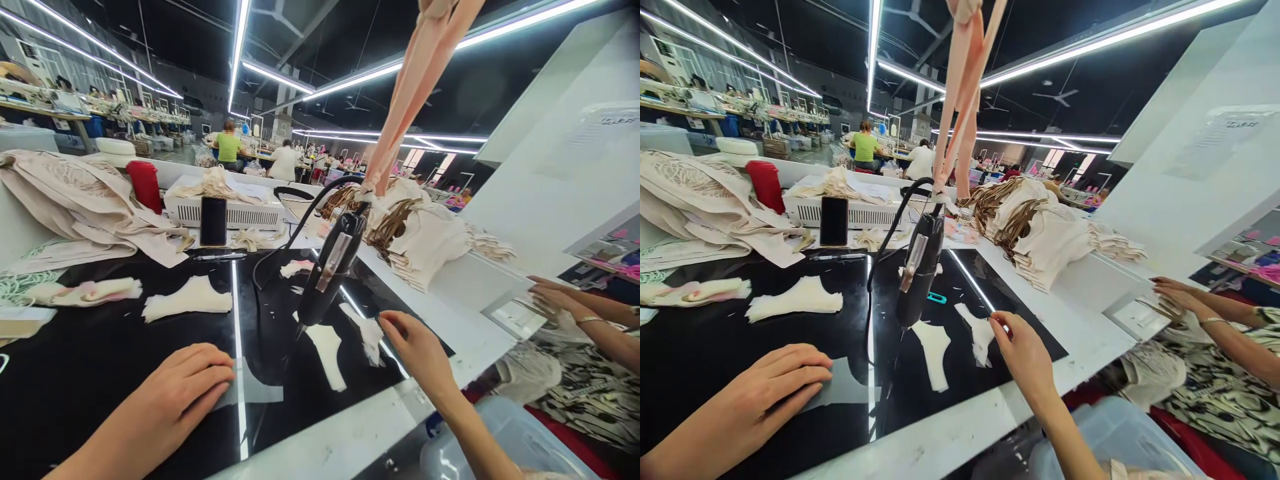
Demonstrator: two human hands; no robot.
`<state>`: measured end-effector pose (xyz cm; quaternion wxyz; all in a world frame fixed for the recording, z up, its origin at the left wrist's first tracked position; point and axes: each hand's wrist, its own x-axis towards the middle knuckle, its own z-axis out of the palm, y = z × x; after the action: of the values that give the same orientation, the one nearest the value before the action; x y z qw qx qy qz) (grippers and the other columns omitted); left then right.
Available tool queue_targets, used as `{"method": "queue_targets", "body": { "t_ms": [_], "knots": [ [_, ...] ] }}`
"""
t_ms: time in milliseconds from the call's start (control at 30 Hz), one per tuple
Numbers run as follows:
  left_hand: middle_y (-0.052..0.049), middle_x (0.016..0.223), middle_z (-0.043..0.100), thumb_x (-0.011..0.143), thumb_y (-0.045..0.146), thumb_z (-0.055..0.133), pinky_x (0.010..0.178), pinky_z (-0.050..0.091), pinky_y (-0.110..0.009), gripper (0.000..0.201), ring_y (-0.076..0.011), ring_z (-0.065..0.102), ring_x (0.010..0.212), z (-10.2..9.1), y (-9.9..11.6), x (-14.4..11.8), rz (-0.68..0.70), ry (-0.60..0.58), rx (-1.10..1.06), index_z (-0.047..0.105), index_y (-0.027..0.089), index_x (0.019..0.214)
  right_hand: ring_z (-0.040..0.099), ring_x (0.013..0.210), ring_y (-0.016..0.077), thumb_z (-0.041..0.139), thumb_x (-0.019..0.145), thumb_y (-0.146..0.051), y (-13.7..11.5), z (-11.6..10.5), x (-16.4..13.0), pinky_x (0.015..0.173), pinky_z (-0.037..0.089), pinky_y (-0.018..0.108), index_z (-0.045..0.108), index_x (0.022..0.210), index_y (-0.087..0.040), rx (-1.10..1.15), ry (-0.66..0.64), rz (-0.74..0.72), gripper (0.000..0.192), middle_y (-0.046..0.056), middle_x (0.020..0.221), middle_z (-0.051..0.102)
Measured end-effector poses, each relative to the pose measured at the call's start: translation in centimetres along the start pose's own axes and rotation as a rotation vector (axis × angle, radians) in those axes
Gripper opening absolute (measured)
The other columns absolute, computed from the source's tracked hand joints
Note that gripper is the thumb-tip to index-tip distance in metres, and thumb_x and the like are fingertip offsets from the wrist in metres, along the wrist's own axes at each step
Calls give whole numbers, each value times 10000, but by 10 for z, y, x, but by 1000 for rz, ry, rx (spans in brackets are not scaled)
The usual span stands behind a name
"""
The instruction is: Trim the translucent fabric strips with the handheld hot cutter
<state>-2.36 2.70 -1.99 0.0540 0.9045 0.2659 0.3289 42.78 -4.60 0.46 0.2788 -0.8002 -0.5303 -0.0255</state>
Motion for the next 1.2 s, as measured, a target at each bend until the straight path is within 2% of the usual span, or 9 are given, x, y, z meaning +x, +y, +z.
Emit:
{"method": "queue_targets", "body": {
  "t_ms": [200, 367, 567, 667, 767, 833, 967, 1100, 1200],
  "knots": [
    [27, 1191, 819, 1077, 410, 617, 1024, 608, -230, 232, -182, 778, 1111, 2, -4, -2, 9, 3, 0, 828, 339, 1143, 727, 931, 198, 693, 1054, -432, 6, 17, 2, 855, 634, 401, 718, 1166, -182, -8, -48, 67, 276, 59, 1118, 744],
    [29, 1205, 812, 1086, 411, 601, 1046, 603, -233, 242, -176, 773, 1127, 3, -3, -4, -13, -10, -7, 828, 344, 1138, 725, 994, 210, 704, 1048, -392, 1, 17, 2, 904, 625, 417, 727, 1119, -185, 163, -26, 30, 220, 64, 1158, 744],
    [10, 1226, 804, 1076, 369, 613, 1055, 612, -271, 228, -203, 769, 1144, 2, -2, -3, -41, -43, -44, 828, 331, 1139, 707, 934, 247, 596, 1018, -662, -24, 1, -7, 910, 586, 416, 667, 995, -225, 536, 67, 19, 443, 52, 927, 746],
    [21, 1219, 803, 1068, 356, 627, 1057, 610, -269, 208, -199, 769, 1139, 1, -1, -2, -40, -46, -70, 821, 337, 1139, 643, 763, 212, 562, 1009, -708, -45, -8, -18, 799, 583, 369, 591, 1007, -256, 713, 89, 42, 453, -5, 736, 650],
    [28, 1217, 800, 1066, 339, 632, 1054, 601, -252, 196, -184, 765, 1131, -2, 3, 2, -38, -41, -99, 813, 333, 1142, 478, 508, 142, 561, 1031, -675, -73, -16, -39, 549, 506, 284, 558, 991, -261, 861, -49, 31, 415, -93, 568, 448],
    [24, 1226, 793, 1070, 298, 627, 1062, 588, -249, 198, -174, 754, 1141, -5, 8, 5, -60, -43, -138, 801, 324, 1161, 361, 422, 102, 621, 1000, -681, -93, -19, -56, 414, 386, 243, 583, 937, -242, 920, -203, 20, 445, -102, 544, 417],
    [-16, 1237, 779, 1077, 254, 607, 1063, 568, -290, 214, -183, 730, 1156, -16, 29, 13, -155, -76, -345, 776, 297, 1202, 246, 433, 68, 623, 1024, -639, -129, -16, -85, 412, 266, 210, 641, 921, -231, 970, -609, 25, 421, -101, 556, 398],
    [-44, 1251, 769, 949, 380, 808, 1060, 534, -331, 318, -228, 700, 1165, -25, 57, 24, -369, -185, -704, 771, 273, 1246, 427, 564, 105, 604, 1059, -454, -161, -7, -93, 512, 337, 214, 698, 903, -256, 857, -769, -219, 269, -50, 645, 536],
    [-27, 1039, 775, 817, 396, 923, 916, 527, -295, 346, -201, 685, 980, -25, 72, 29, -554, -289, -970, 791, 220, 1084, 551, 641, 129, 590, 1046, -372, -179, 1, -92, 594, 432, 223, 719, 895, -269, 821, -812, -345, 224, -31, 707, 637]
  ]
}}
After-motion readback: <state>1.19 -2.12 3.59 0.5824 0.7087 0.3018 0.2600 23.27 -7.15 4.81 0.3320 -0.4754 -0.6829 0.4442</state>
